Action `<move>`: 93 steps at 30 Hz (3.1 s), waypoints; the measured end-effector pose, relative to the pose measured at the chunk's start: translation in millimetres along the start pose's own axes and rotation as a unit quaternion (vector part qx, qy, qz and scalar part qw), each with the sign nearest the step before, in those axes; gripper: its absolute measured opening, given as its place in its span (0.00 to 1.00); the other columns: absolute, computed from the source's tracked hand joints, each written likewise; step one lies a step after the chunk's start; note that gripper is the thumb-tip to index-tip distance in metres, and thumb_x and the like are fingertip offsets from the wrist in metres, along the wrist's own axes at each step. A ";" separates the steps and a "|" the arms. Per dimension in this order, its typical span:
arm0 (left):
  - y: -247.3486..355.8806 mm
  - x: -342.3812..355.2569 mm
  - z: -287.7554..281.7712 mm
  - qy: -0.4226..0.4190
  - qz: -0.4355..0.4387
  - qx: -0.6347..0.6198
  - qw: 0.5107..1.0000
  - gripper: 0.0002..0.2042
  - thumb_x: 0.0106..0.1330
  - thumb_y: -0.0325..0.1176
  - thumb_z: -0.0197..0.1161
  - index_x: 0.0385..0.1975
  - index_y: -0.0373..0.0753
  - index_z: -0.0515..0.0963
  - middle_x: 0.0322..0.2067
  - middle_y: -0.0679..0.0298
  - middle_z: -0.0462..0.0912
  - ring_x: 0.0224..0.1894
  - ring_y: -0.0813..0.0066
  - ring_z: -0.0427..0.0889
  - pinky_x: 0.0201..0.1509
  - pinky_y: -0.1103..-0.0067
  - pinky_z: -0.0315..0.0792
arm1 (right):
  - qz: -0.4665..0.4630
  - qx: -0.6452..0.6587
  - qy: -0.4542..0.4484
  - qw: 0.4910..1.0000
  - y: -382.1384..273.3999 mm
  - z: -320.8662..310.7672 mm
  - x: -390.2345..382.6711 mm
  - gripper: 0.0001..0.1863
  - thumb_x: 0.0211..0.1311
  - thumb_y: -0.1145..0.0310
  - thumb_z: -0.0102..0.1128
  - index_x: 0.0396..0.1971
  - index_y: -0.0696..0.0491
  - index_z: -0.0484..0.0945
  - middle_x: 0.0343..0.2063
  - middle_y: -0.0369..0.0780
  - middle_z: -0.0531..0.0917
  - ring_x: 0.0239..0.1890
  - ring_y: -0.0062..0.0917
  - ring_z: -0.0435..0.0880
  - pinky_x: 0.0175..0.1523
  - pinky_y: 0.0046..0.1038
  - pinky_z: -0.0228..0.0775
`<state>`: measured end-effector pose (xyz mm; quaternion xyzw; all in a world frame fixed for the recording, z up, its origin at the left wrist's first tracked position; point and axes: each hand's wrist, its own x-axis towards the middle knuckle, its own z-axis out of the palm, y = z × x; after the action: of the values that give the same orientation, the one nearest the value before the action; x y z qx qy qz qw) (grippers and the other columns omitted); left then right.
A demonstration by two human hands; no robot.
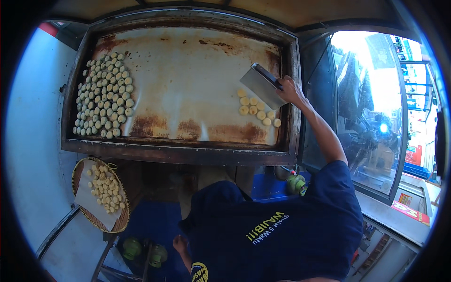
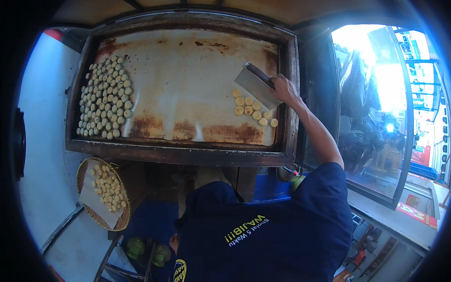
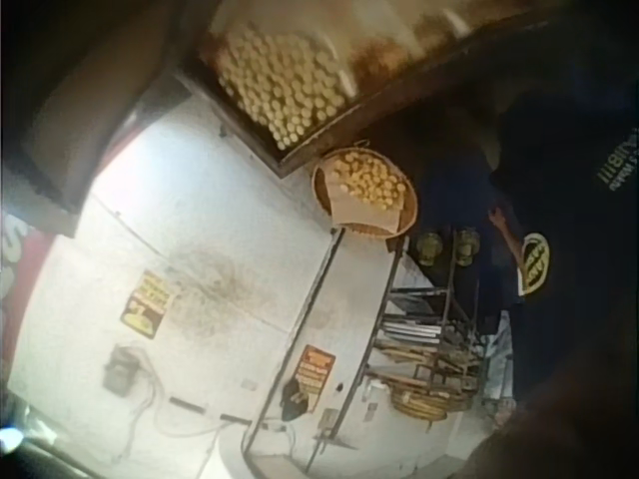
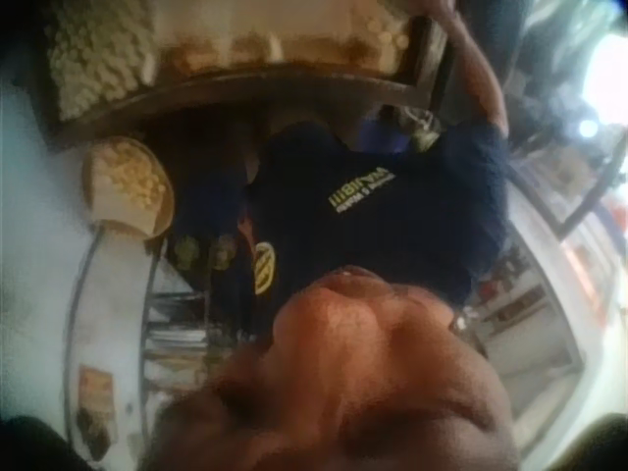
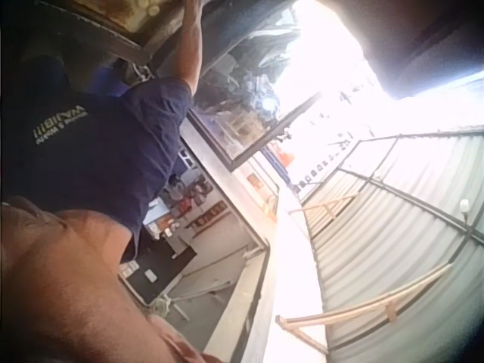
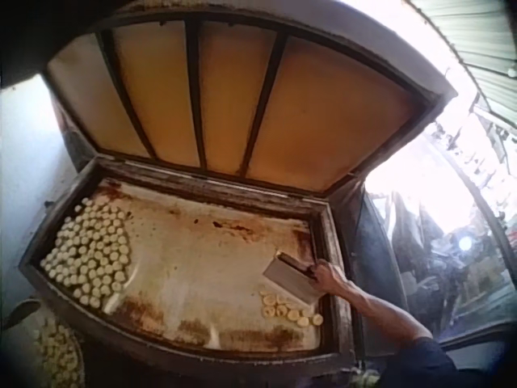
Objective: The person uses a scraper to transfer dough balls from a heating surface to a basket, سپس brings a tray of uncooked dough to the heating area and places them onto the surface by hand.
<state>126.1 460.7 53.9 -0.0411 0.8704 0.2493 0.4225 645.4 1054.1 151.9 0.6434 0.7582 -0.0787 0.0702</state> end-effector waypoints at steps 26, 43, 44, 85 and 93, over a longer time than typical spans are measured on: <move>5.5 46.5 -12.3 -0.029 0.008 -0.088 0.996 0.14 0.59 0.35 0.57 0.42 0.35 0.71 0.24 0.64 0.76 0.22 0.76 0.76 0.20 0.81 0.70 | 0.177 0.100 0.041 0.978 -58.1 48.5 -46.1 0.20 0.43 0.56 0.59 0.29 0.59 0.76 0.37 0.53 0.75 0.41 0.44 0.76 0.45 0.40 0.68; -176.4 -15.9 8.9 -0.018 0.099 -0.059 0.993 0.06 0.60 0.31 0.54 0.27 0.37 0.76 0.20 0.64 0.76 0.23 0.73 0.77 0.26 0.79 0.71 | -0.191 0.053 -0.087 0.976 -109.7 95.1 87.2 0.18 0.50 0.65 0.53 0.44 0.52 0.73 0.38 0.44 0.77 0.45 0.37 0.75 0.48 0.37 0.68; -180.0 -18.1 14.5 -0.012 0.130 0.046 0.990 0.06 0.60 0.31 0.54 0.26 0.37 0.76 0.20 0.64 0.76 0.23 0.73 0.77 0.26 0.78 0.71 | -0.204 0.048 -0.100 0.973 -111.8 99.7 80.9 0.18 0.51 0.65 0.53 0.44 0.52 0.73 0.38 0.44 0.77 0.45 0.37 0.74 0.48 0.37 0.68; -129.1 33.2 45.4 -0.053 -0.076 -0.174 0.980 0.07 0.57 0.34 0.53 0.26 0.40 0.77 0.24 0.62 0.77 0.24 0.69 0.77 0.24 0.76 0.70 | -0.262 0.210 -0.131 0.933 -266.6 -8.1 72.7 0.17 0.38 0.61 0.65 0.12 0.61 0.74 0.06 0.38 0.67 0.12 0.19 0.62 0.19 0.28 0.52; -55.3 50.1 -19.8 0.011 -0.171 -0.256 0.952 0.07 0.60 0.34 0.52 0.31 0.39 0.75 0.23 0.65 0.76 0.23 0.76 0.76 0.21 0.80 0.69 | -0.323 0.218 -0.148 0.909 -470.6 -20.9 15.4 0.16 0.38 0.60 0.64 0.17 0.61 0.79 0.10 0.41 0.75 0.13 0.21 0.72 0.21 0.28 0.62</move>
<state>95.4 410.2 4.2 -0.2983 0.7623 0.3871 0.4243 178.4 998.1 182.7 0.3437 0.8694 -0.3549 0.0100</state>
